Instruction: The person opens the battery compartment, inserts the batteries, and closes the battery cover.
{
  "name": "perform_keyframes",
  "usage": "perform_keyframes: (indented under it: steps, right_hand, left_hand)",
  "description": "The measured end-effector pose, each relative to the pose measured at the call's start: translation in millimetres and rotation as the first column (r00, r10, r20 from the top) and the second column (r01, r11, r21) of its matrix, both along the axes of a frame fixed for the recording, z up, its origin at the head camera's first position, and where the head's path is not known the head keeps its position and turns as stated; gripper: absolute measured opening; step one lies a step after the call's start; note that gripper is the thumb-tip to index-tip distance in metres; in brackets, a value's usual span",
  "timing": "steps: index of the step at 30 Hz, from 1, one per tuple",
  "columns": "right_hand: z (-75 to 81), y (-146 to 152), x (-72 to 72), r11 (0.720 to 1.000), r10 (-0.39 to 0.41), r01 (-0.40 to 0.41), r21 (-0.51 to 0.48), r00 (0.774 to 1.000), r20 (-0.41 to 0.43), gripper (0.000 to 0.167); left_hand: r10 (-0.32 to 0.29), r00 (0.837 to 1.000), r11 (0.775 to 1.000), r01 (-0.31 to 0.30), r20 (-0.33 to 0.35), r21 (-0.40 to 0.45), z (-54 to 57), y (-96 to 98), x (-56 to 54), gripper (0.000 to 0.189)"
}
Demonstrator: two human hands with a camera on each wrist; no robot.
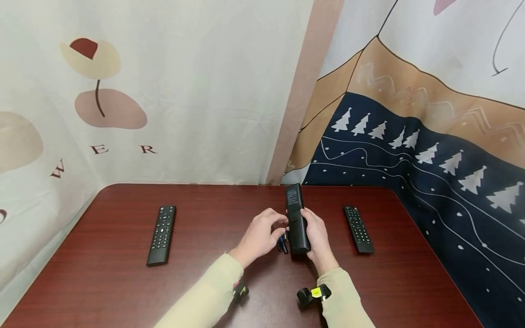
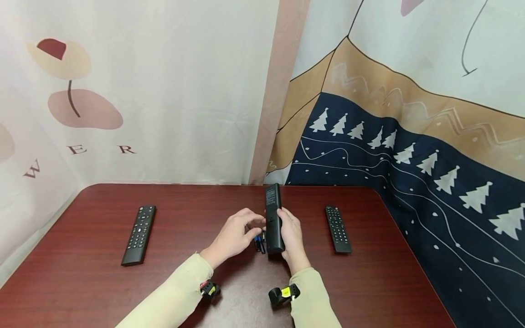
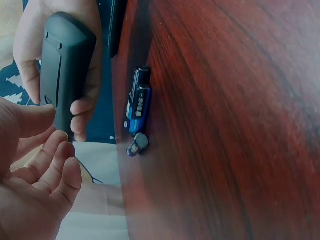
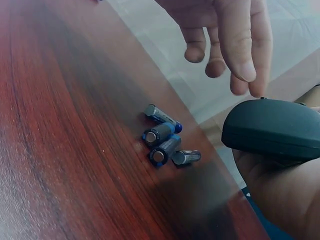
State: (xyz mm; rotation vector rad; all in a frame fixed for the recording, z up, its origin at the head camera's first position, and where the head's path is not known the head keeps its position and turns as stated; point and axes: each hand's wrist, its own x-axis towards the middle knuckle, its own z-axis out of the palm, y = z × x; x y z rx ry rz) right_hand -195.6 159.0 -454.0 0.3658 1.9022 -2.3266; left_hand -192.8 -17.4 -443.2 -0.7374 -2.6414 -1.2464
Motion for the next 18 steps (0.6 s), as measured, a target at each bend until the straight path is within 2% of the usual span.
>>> perform_keyframes:
  steps: [3,9,18]
  right_hand:
    - [-0.5,2,-0.3,1.000,0.001,-0.002,-0.019,1.000,-0.019,0.048]
    - [-0.4,7,-1.7,1.000,-0.010,0.010,-0.016,0.999,-0.042,0.045]
    - [-0.4,14,-5.3,0.999,-0.017,0.017,0.049,1.000,-0.007,0.046]
  left_hand:
    - [0.003,1.000,1.000,-0.003,0.015,0.006,0.6,-3.9,0.0,0.026]
    - [0.027,1.000,1.000,-0.027,-0.001,-0.011,0.0,-13.6,-2.5,0.026]
    - [0.084,0.996,0.996,-0.084,-0.011,-0.027,-4.2,-33.6,-6.0,0.024]
